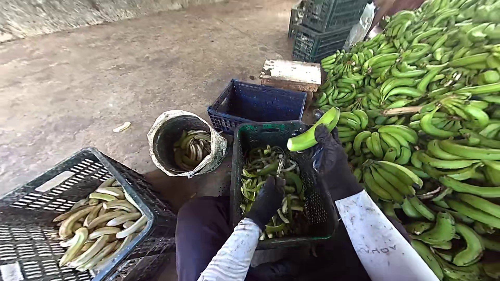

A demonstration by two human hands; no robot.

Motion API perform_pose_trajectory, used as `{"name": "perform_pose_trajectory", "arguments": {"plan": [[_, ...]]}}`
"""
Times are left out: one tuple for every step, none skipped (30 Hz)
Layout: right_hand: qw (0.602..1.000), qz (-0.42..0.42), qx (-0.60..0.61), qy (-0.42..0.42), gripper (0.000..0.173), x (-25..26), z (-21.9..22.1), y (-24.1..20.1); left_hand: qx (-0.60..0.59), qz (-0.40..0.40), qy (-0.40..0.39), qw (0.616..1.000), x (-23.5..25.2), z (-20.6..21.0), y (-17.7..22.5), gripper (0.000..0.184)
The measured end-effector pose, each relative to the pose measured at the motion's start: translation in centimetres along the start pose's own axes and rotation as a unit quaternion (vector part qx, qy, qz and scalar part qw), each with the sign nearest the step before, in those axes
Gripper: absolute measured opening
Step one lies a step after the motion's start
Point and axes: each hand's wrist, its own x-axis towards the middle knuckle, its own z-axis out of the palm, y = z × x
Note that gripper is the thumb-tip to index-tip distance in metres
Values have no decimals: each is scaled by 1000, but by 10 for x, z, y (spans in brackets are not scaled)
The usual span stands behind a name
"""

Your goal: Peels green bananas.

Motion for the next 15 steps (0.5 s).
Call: {"name": "perform_pose_trajectory", "arguments": {"plan": [[1000, 26, -6, 4, 43, 4, -1, -5, -1, 6, 5, 1000, -6, -9, 2, 54], [998, 52, -16, 13, 41, 8, -1, -9, 5, 30, 22, 999, -12, -19, 9, 58], [997, 71, -22, 23, 37, 14, -1, -11, 6, 68, 44, 997, -18, -29, 17, 58], [995, 86, -34, 33, 38, 19, -1, -13, 14, 118, 72, 990, -23, -37, 26, 55], [993, 95, -58, 38, 42, 23, -2, -15, 29, 177, 95, 979, -25, -44, 36, 51], [990, 101, -86, 45, 45, 23, -2, -19, 51, 230, 102, 966, -26, -50, 45, 48], [987, 101, -113, 50, 45, 21, 0, -22, 80, 275, 107, 952, -24, -54, 50, 47], [987, 95, -119, 53, 43, 21, 0, -23, 114, 315, 116, 935, -20, -55, 53, 47], [988, 88, -113, 54, 42, 23, -2, -22, 146, 348, 125, 918, -15, -54, 54, 47], [989, 83, -108, 52, 41, 25, -5, -20, 174, 371, 134, 902, -11, -52, 55, 47], [990, 83, -106, 44, 41, 26, -9, -18, 196, 386, 142, 890, -7, -50, 55, 46], [991, 88, -95, 43, 40, 26, -12, -14, 215, 391, 146, 883, -5, -47, 54, 45], [992, 89, -84, 35, 41, 24, -17, -10, 227, 385, 146, 882, -3, -44, 54, 44], [994, 89, -66, 26, 41, 22, -20, -6, 236, 376, 145, 884, 1, -42, 54, 43], [995, 84, -51, 13, 41, 20, -21, -2, 244, 369, 145, 885, 5, -41, 53, 42]]}}
